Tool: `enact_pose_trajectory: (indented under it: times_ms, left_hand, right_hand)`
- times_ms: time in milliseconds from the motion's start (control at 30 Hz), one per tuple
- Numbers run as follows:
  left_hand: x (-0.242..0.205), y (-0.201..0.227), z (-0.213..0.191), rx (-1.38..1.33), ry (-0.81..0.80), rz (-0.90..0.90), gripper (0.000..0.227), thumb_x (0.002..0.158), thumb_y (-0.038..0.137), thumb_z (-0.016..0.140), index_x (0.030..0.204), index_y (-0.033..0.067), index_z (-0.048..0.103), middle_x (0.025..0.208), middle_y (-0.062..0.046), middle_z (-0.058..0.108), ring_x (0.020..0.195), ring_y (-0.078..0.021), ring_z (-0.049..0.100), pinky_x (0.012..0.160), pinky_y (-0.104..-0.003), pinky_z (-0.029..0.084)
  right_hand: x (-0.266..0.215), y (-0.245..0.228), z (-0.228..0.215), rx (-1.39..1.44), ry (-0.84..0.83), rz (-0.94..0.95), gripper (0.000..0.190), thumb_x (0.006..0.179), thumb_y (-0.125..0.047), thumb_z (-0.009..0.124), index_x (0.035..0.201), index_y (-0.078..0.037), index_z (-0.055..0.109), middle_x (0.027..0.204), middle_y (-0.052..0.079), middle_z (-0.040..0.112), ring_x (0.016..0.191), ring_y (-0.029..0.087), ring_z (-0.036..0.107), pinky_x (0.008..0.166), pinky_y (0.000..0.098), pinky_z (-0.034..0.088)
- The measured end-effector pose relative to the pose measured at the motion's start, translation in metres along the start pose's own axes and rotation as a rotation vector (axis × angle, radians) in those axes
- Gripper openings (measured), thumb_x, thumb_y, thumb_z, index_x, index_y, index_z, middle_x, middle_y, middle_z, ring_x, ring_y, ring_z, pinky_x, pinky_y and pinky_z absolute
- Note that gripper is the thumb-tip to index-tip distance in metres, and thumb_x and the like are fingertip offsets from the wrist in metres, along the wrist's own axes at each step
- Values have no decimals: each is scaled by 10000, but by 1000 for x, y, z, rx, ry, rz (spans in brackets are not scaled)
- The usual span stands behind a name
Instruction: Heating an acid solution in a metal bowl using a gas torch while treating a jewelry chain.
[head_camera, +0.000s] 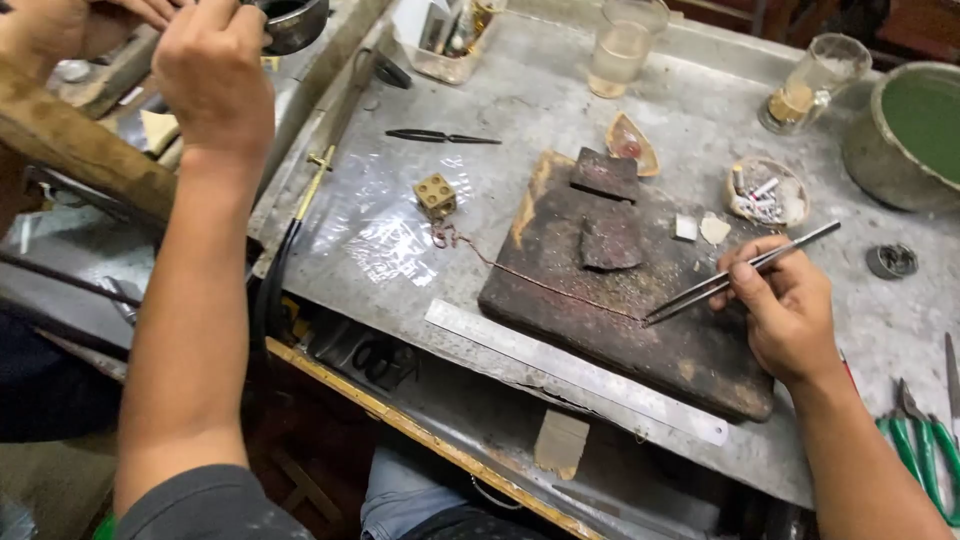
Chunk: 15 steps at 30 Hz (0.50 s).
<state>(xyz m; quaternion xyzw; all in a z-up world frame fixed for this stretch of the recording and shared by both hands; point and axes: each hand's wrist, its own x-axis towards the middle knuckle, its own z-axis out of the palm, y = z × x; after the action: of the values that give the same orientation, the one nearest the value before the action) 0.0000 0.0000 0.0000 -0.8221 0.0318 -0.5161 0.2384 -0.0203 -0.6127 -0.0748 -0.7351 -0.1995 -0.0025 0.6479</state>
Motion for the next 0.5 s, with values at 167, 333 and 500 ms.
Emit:
enact_pose_trajectory:
  times_ms: [167, 333, 500]
  left_hand:
    - [18, 34, -54, -100, 34, 14, 206, 969, 20, 851, 859, 114, 705, 857, -33, 659, 697, -229, 623, 582, -331, 435]
    - [18, 55, -83, -72, -10, 16, 249, 1058, -14, 884, 900, 128, 754, 884, 18, 730, 725, -111, 672, 551, -232, 461]
    - [13, 68, -92, -37, 10, 23, 183, 1136, 157, 958, 1008, 151, 827, 969, 33, 814, 758, -67, 729, 556, -196, 499]
  right_hand:
    - [0, -4, 1, 5, 14, 13, 192, 1049, -184, 585, 1117, -21, 510, 1043, 152, 605, 720, 235, 633, 691, 300, 549]
    - [-2, -1, 1, 44, 84, 60, 221, 1045, -218, 604, 1131, -38, 507, 1038, 139, 606, 709, 227, 642, 667, 285, 560]
    - [2, -7, 5, 64, 111, 43, 201, 1052, -218, 599, 1112, -51, 505, 1023, 131, 594, 699, 230, 634, 684, 294, 547]
